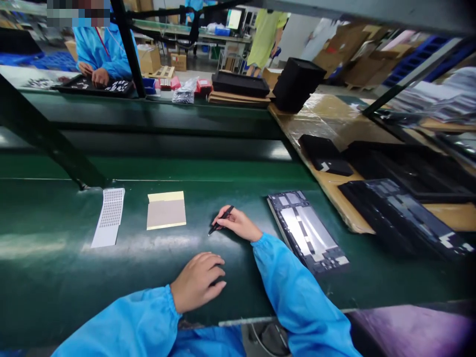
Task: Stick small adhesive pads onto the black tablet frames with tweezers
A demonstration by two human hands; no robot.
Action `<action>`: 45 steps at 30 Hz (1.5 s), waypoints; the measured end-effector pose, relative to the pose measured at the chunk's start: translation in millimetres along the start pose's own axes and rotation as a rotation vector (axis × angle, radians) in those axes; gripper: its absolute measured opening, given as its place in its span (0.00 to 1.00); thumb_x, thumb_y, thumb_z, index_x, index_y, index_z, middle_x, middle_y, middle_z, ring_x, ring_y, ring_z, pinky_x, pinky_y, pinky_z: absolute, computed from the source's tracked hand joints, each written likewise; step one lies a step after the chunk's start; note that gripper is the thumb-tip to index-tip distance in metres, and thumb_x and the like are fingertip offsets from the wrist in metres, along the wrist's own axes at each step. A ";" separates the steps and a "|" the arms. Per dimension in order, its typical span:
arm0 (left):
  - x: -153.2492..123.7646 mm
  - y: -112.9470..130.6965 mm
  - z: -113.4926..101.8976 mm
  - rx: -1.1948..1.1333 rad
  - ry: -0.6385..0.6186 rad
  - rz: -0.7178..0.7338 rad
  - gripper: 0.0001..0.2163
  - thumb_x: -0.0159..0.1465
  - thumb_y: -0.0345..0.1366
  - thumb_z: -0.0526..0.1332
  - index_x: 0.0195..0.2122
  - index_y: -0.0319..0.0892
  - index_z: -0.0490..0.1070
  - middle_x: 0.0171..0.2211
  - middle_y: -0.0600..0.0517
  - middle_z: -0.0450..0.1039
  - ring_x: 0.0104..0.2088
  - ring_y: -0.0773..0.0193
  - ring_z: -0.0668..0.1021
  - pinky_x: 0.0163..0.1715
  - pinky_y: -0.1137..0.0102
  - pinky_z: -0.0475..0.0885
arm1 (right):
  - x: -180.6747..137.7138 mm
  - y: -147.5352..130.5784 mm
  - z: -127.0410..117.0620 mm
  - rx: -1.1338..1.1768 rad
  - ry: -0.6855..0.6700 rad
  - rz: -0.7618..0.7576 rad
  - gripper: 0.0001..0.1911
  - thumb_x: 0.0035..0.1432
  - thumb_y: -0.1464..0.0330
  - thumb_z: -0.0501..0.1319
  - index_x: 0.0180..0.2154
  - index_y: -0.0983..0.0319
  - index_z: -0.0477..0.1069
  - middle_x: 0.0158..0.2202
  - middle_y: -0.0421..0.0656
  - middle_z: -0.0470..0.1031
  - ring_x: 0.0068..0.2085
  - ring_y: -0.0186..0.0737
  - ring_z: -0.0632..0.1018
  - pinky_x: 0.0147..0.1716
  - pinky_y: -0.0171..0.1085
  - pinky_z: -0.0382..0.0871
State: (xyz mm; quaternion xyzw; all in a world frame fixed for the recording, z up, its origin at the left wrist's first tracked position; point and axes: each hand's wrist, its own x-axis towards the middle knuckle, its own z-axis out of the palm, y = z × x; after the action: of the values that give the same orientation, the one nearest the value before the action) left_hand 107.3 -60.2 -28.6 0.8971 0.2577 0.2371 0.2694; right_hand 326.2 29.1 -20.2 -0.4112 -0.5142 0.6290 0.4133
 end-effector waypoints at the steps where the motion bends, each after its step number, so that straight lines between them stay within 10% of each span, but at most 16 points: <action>1: 0.6 0.5 -0.5 -0.007 -0.006 -0.003 0.06 0.66 0.35 0.62 0.44 0.45 0.73 0.49 0.48 0.76 0.51 0.57 0.78 0.56 0.58 0.72 | -0.4 0.0 0.4 0.001 0.005 -0.005 0.18 0.53 0.57 0.72 0.35 0.60 0.69 0.33 0.41 0.83 0.33 0.36 0.83 0.36 0.37 0.80; 23: 3.6 1.1 -10.4 -0.003 -0.020 0.007 0.06 0.68 0.35 0.60 0.44 0.46 0.74 0.49 0.48 0.77 0.50 0.57 0.78 0.53 0.59 0.74 | -27.2 -16.2 13.6 0.062 0.156 -0.097 0.17 0.52 0.56 0.72 0.36 0.60 0.73 0.31 0.42 0.82 0.25 0.35 0.80 0.28 0.37 0.78; 29: 18.8 3.6 -0.5 -0.076 0.041 0.002 0.07 0.70 0.37 0.58 0.45 0.48 0.75 0.47 0.49 0.78 0.47 0.58 0.80 0.47 0.63 0.78 | -134.8 -37.4 -114.8 -0.028 1.060 -0.429 0.21 0.50 0.55 0.72 0.43 0.56 0.72 0.31 0.40 0.81 0.32 0.41 0.82 0.42 0.46 0.78; 34: 94.7 28.0 79.5 -0.428 0.004 -0.113 0.19 0.68 0.38 0.59 0.60 0.46 0.68 0.61 0.43 0.69 0.59 0.53 0.75 0.57 0.55 0.74 | -186.4 -31.5 -192.9 0.070 1.184 -0.262 0.27 0.38 0.54 0.76 0.37 0.59 0.71 0.27 0.37 0.79 0.23 0.33 0.76 0.35 0.44 0.78; 39: 154.7 30.4 145.2 -0.547 0.085 -0.265 0.29 0.66 0.35 0.59 0.68 0.40 0.55 0.65 0.34 0.62 0.60 0.48 0.74 0.52 0.55 0.77 | -175.0 -17.7 -168.3 0.113 1.103 -0.257 0.28 0.38 0.53 0.76 0.37 0.59 0.71 0.28 0.38 0.80 0.24 0.34 0.77 0.33 0.44 0.79; 45: 67.4 -25.0 81.0 -0.451 0.233 -0.339 0.29 0.68 0.36 0.57 0.69 0.49 0.54 0.69 0.42 0.57 0.67 0.48 0.65 0.58 0.53 0.73 | -126.1 6.7 -74.9 0.241 0.957 -0.263 0.25 0.47 0.53 0.74 0.44 0.57 0.72 0.31 0.39 0.82 0.28 0.35 0.80 0.36 0.41 0.79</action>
State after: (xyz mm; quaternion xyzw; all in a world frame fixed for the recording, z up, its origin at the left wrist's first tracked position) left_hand 195.5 -31.6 -84.5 0.7257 0.3738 0.3411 0.4661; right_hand 436.5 -67.7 -25.1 -0.5345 -0.2383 0.3679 0.7226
